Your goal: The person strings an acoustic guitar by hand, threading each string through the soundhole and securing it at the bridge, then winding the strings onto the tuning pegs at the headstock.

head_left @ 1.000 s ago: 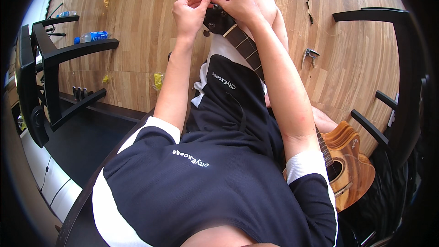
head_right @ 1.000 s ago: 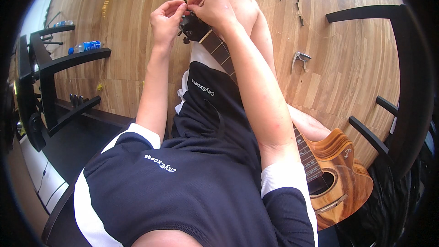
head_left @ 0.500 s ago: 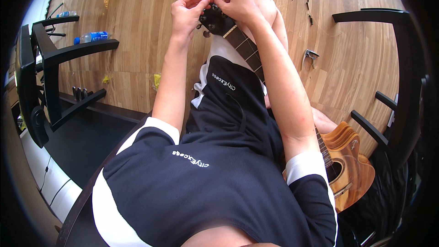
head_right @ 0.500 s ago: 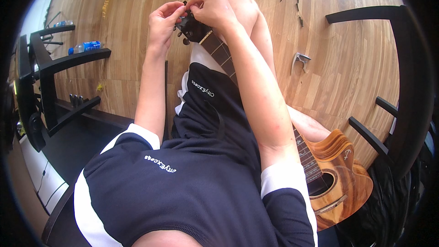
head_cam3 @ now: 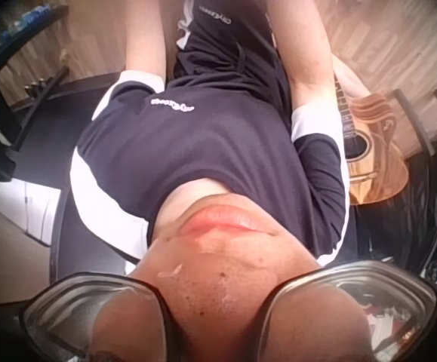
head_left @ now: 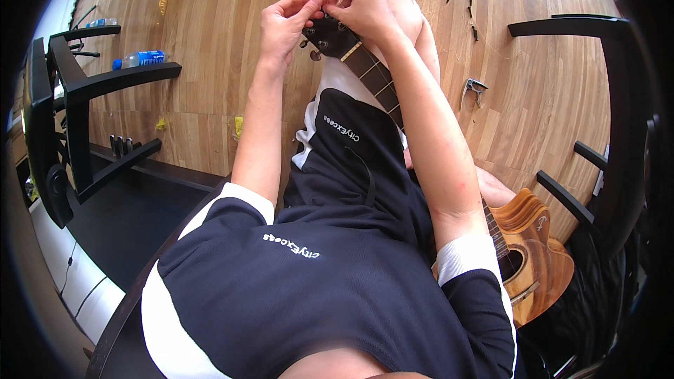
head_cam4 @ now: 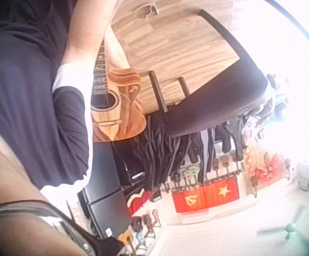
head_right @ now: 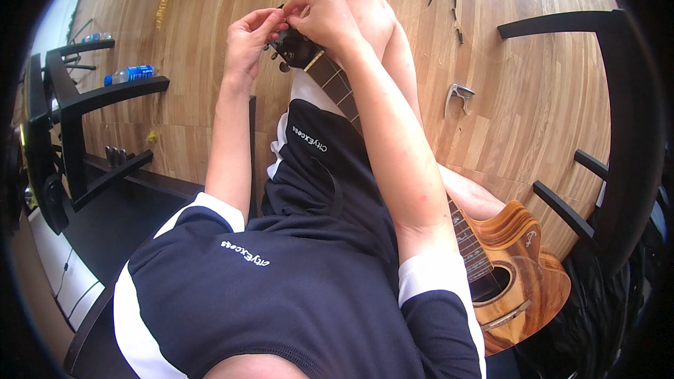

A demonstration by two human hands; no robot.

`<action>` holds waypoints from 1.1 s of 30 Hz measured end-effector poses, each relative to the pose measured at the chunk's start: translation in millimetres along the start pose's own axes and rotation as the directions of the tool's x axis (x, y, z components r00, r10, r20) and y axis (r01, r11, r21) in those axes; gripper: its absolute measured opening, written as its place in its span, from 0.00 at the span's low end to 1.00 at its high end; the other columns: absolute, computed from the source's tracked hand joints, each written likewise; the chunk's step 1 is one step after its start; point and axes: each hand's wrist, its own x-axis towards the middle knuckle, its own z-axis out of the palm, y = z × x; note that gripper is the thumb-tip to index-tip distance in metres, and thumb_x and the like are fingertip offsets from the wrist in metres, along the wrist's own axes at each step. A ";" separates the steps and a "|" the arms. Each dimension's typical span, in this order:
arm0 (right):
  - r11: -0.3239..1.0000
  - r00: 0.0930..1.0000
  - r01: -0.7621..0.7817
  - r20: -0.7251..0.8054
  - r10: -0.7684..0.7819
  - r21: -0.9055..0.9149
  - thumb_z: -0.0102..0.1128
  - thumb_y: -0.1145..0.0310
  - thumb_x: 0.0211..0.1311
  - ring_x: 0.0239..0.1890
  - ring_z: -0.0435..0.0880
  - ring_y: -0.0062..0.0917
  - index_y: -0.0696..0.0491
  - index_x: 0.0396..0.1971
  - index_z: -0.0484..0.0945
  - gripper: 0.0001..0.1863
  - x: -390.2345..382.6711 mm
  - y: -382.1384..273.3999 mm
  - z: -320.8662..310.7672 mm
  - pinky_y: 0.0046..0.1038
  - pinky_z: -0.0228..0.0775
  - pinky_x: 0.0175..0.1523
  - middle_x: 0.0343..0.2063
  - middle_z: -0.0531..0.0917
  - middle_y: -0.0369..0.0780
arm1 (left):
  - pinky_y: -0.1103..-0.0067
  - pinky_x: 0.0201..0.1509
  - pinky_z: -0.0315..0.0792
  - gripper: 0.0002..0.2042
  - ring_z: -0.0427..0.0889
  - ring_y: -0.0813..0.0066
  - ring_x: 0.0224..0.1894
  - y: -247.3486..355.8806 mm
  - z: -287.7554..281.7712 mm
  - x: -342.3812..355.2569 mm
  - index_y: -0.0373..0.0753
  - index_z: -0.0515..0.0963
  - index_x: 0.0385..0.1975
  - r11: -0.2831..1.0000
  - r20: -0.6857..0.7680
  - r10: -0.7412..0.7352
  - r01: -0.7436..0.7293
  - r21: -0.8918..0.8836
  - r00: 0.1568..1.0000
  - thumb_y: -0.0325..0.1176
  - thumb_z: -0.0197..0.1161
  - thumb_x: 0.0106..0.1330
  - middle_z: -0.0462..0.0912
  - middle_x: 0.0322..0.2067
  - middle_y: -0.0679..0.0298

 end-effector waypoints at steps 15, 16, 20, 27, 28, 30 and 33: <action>0.994 1.000 0.001 -0.015 0.000 0.110 0.64 0.68 0.50 0.34 0.87 0.26 0.52 0.35 0.87 0.12 1.8 6.6 -0.2 0.27 0.80 0.44 0.28 0.88 0.41 | 0.85 0.41 0.76 0.11 0.85 0.77 0.39 -5.4 -7.4 0.7 0.32 0.81 0.44 0.998 0.093 0.010 -0.016 0.062 0.996 0.25 0.68 0.63 0.87 0.38 0.61; 0.994 1.000 0.002 -0.014 -0.001 0.109 0.63 0.68 0.50 0.34 0.87 0.26 0.52 0.35 0.87 0.12 2.2 7.2 -0.1 0.27 0.80 0.44 0.28 0.88 0.41 | 0.85 0.42 0.77 0.11 0.85 0.77 0.40 -5.5 -6.7 0.1 0.32 0.81 0.44 0.998 0.107 0.023 -0.029 0.057 0.994 0.24 0.68 0.63 0.87 0.38 0.61; 0.995 1.000 -0.011 -0.017 0.013 0.099 0.62 0.69 0.49 0.34 0.87 0.27 0.52 0.34 0.87 0.12 0.9 6.4 -1.1 0.27 0.79 0.43 0.27 0.88 0.41 | 0.82 0.48 0.78 0.11 0.85 0.77 0.42 -11.1 -6.6 1.7 0.32 0.81 0.44 0.988 0.118 0.089 -0.103 0.112 0.989 0.21 0.67 0.61 0.87 0.39 0.61; 0.999 0.999 -0.027 -0.041 0.029 0.041 0.61 0.69 0.49 0.33 0.87 0.29 0.51 0.34 0.88 0.12 1.0 4.9 -1.7 0.29 0.79 0.43 0.27 0.87 0.41 | 0.82 0.51 0.77 0.11 0.85 0.77 0.42 -16.1 -8.3 3.6 0.31 0.82 0.43 0.966 0.129 0.122 -0.147 0.211 0.984 0.20 0.68 0.61 0.87 0.39 0.61; 0.999 0.999 -0.027 -0.046 0.028 0.022 0.61 0.69 0.48 0.33 0.87 0.29 0.51 0.34 0.88 0.12 1.2 6.0 -1.6 0.29 0.79 0.43 0.27 0.87 0.41 | 0.82 0.51 0.77 0.11 0.85 0.77 0.42 -16.1 -7.8 3.8 0.31 0.82 0.43 0.959 0.134 0.124 -0.153 0.237 0.983 0.20 0.68 0.61 0.87 0.39 0.61; 1.000 0.998 -0.025 -0.056 0.024 -0.015 0.60 0.69 0.48 0.32 0.87 0.30 0.51 0.33 0.88 0.12 2.3 7.9 -1.1 0.29 0.79 0.43 0.27 0.87 0.42 | 0.82 0.51 0.77 0.11 0.85 0.78 0.42 -15.0 -7.0 3.6 0.31 0.82 0.43 0.943 0.142 0.134 -0.170 0.285 0.981 0.20 0.68 0.61 0.87 0.39 0.62; 0.999 0.997 -0.031 -0.072 0.029 -0.027 0.60 0.69 0.48 0.32 0.87 0.31 0.51 0.33 0.88 0.12 3.5 10.8 1.1 0.30 0.79 0.43 0.27 0.87 0.43 | 0.83 0.49 0.77 0.11 0.84 0.79 0.41 -10.7 -4.6 2.4 0.32 0.82 0.43 0.914 0.155 0.148 -0.195 0.356 0.977 0.21 0.68 0.60 0.87 0.38 0.62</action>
